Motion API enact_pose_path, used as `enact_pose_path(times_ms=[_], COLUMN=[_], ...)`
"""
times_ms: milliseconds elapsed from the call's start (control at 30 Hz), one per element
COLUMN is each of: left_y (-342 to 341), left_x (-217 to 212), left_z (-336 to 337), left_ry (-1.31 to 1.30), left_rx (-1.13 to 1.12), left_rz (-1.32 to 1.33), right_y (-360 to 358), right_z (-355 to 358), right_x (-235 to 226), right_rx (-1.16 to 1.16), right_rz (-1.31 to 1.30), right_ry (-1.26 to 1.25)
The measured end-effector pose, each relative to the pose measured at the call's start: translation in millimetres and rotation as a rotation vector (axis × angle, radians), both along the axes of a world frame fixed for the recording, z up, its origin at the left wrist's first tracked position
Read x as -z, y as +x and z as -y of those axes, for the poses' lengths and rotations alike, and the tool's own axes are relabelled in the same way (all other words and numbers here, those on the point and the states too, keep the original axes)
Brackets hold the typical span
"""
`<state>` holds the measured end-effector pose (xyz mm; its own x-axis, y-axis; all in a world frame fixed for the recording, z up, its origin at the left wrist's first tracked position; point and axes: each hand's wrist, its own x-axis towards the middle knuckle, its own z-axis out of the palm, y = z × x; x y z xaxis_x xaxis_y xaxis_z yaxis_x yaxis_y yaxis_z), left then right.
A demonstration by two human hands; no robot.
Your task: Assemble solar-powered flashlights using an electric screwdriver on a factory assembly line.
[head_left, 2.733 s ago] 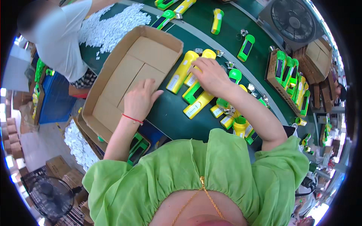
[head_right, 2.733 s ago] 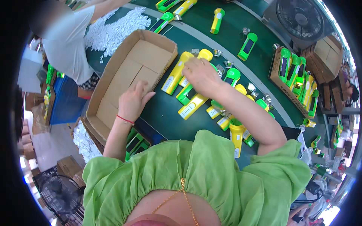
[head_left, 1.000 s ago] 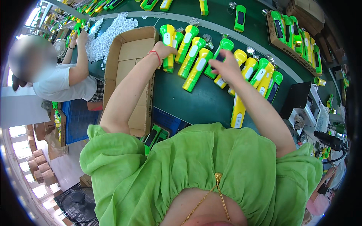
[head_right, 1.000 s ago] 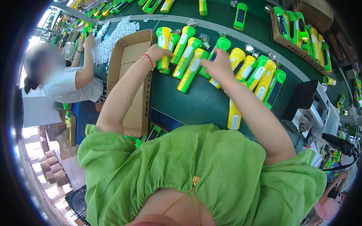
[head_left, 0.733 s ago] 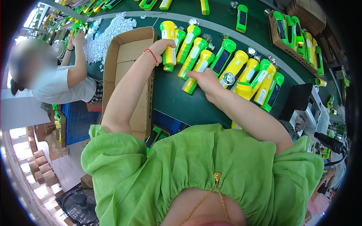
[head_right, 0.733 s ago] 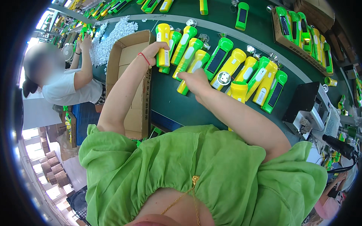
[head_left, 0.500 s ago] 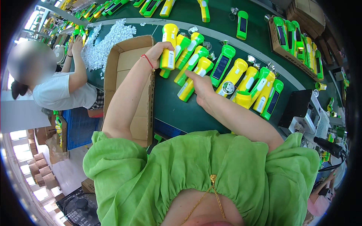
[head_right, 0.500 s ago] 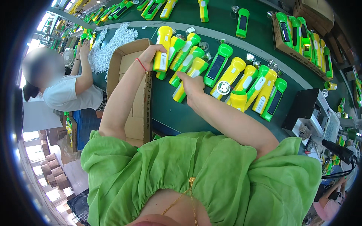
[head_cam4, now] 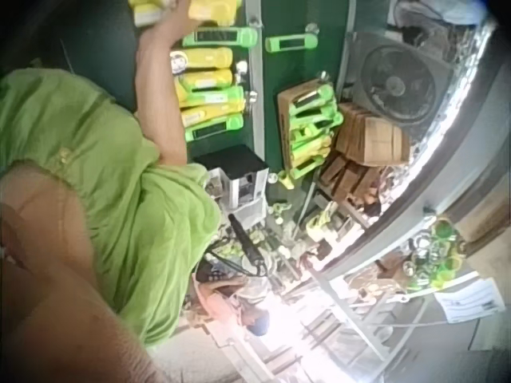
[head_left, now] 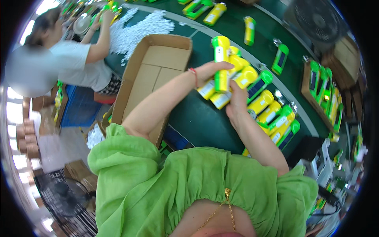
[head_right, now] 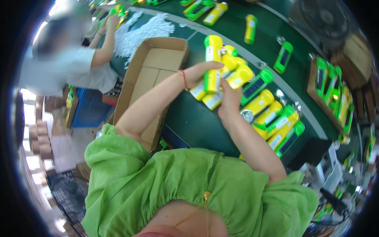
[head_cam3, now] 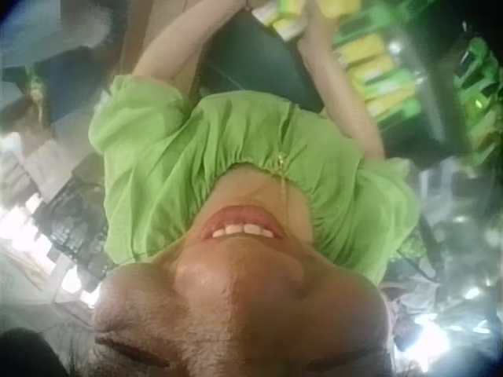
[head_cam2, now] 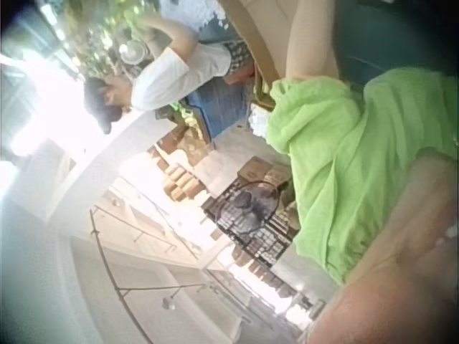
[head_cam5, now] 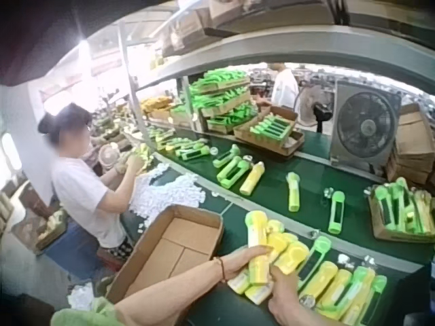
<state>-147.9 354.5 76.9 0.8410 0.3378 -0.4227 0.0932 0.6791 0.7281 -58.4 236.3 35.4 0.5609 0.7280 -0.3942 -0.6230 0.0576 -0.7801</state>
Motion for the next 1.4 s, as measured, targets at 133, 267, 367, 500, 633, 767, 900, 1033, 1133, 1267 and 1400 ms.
enact_pose_path(times_ms=[133,267,367,500,633,767,900,1033,1133,1267,1400], left_y=[-54,-142,-176,-223,-248,-260,-282,-284,-255,-249,-261], left_x=[-44,-77,-79,-27,7,-1,15,44,59,56,53], left_z=[41,101,132,140,151,158,185,197,199,190,139], left_ry=[0.299,0.250,0.179,0.148,0.005,0.096,0.895,0.114,0.179,0.373,0.288], left_rx=[-0.437,-0.879,-1.178,-1.410,-1.459,-1.410,-1.479,-1.601,-1.612,-1.604,-1.478], left_rz=[0.235,0.276,0.284,0.053,-0.068,-0.129,-0.982,-0.440,-0.230,-0.165,-0.111], right_y=[-17,-61,-120,-184,-190,-176,-174,-175,-173,-160,-152], right_z=[-3,-31,-66,-86,-83,-76,-73,-69,-68,-37,-49], right_x=[-68,-125,-104,-48,-21,-34,-33,-14,1,6,0], right_rx=[-0.268,-0.906,-1.325,-1.545,-1.657,-1.643,-1.564,-1.439,-1.466,-1.244,-1.215], right_rz=[0.238,0.469,0.508,0.517,0.679,0.988,1.058,0.996,1.025,1.189,1.203], right_ry=[0.133,0.175,0.210,0.208,0.219,0.103,0.226,0.337,0.386,0.455,0.285])
